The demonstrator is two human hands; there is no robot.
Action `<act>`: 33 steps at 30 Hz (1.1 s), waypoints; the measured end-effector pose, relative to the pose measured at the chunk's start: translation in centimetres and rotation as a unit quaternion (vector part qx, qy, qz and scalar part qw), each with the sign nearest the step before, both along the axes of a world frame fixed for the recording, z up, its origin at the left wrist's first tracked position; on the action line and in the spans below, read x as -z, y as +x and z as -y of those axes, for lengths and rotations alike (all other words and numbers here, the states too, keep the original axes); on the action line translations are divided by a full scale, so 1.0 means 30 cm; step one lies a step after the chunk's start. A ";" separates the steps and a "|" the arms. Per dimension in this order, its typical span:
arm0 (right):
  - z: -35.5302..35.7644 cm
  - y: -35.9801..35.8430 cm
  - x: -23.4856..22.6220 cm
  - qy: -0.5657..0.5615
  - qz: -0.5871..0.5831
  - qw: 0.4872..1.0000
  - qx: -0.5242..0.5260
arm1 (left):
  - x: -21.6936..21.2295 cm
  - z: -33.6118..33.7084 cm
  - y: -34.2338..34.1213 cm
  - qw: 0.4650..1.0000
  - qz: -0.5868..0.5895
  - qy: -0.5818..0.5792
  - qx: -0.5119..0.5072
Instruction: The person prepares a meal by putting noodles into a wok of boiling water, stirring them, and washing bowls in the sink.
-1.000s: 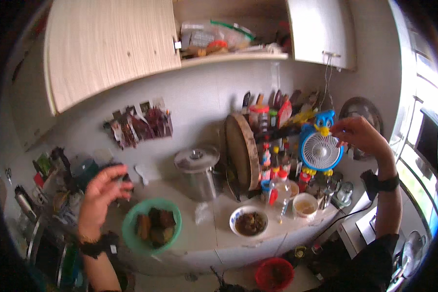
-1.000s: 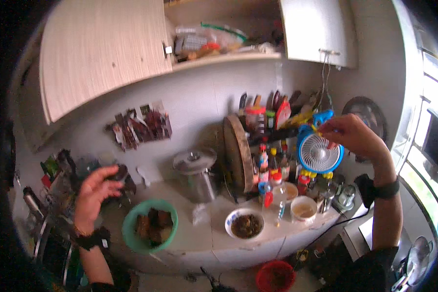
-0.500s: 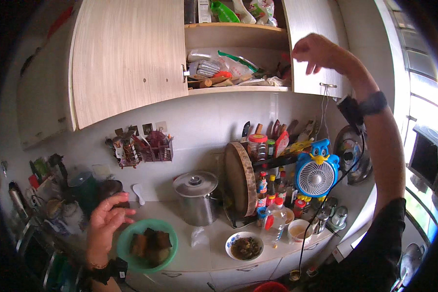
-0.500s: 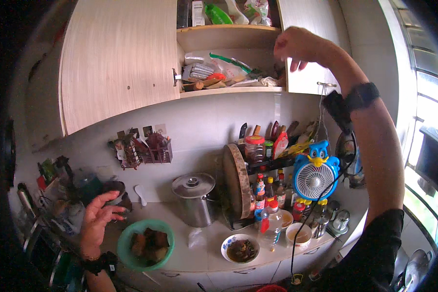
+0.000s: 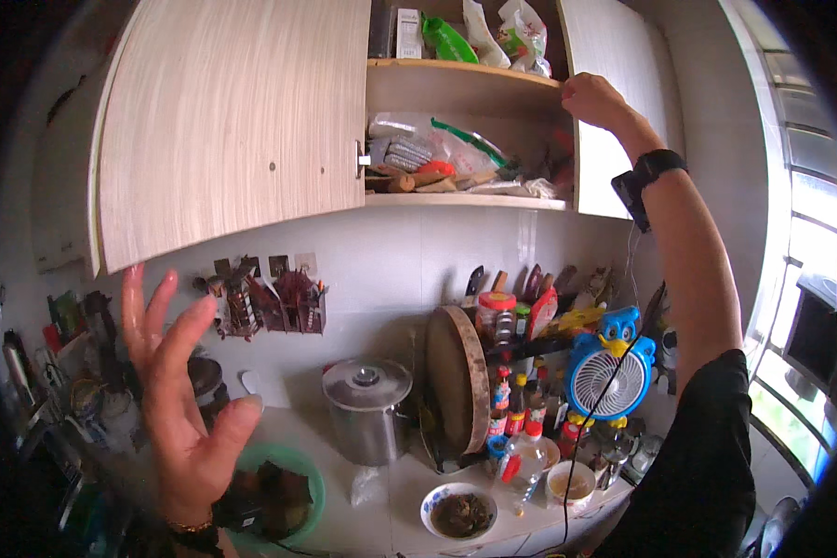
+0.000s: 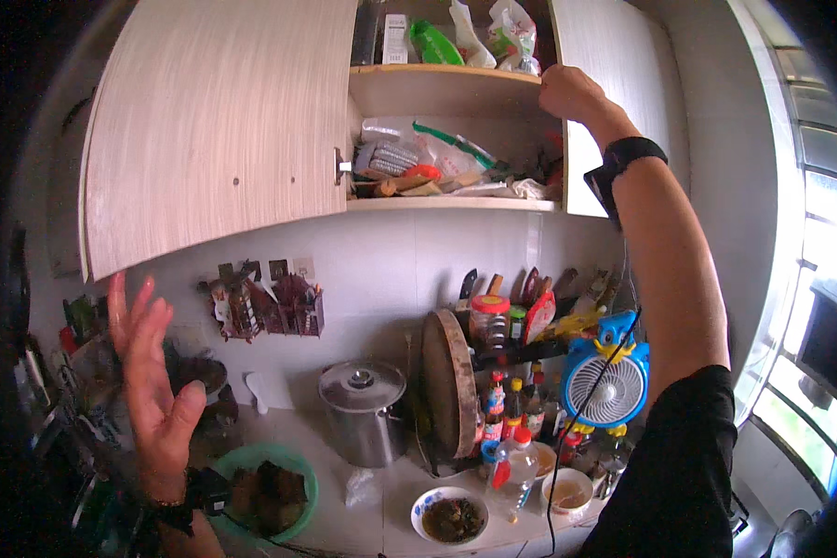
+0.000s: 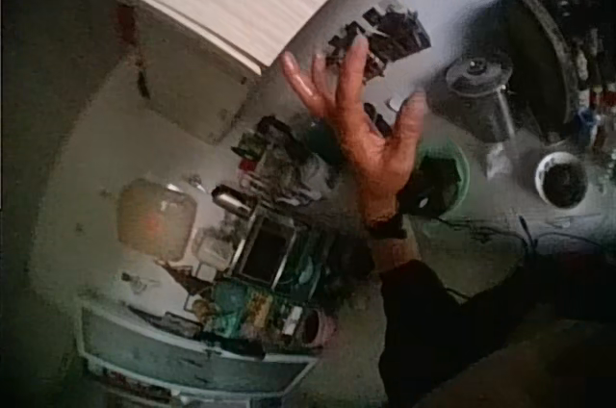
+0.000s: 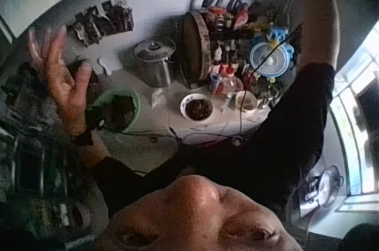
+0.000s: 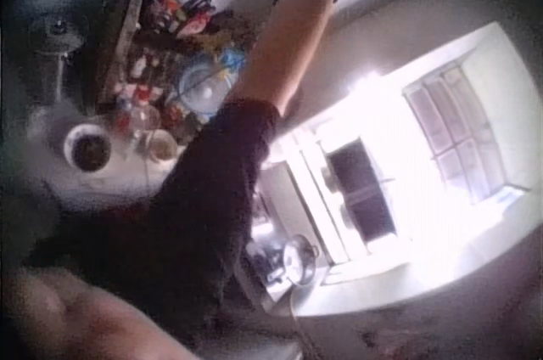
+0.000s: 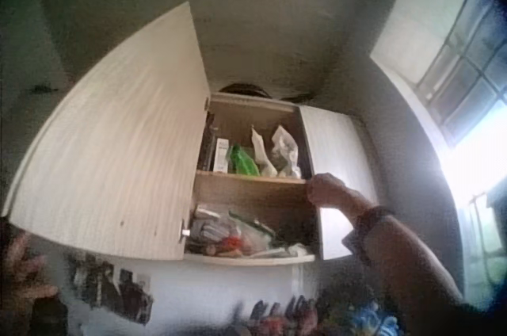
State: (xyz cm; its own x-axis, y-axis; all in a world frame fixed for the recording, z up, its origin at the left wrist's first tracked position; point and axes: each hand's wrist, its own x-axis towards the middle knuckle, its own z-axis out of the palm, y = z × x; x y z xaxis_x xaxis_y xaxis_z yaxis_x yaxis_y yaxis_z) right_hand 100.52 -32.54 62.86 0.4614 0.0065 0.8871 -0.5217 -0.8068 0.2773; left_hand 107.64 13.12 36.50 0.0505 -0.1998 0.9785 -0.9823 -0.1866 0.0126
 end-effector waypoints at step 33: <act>0.159 0.328 -0.345 0.012 0.348 0.937 -0.016 | -0.050 0.006 0.149 0.937 -0.092 -0.208 -0.264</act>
State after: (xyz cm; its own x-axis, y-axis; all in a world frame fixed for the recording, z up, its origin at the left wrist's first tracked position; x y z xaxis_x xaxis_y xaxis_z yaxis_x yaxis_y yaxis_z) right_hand 110.36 -37.32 73.22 -0.2283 -0.0142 0.9735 -0.5451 -0.8266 -0.1399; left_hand 112.09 12.93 38.01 0.2098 0.2965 0.9317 -0.7282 -0.5885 0.3513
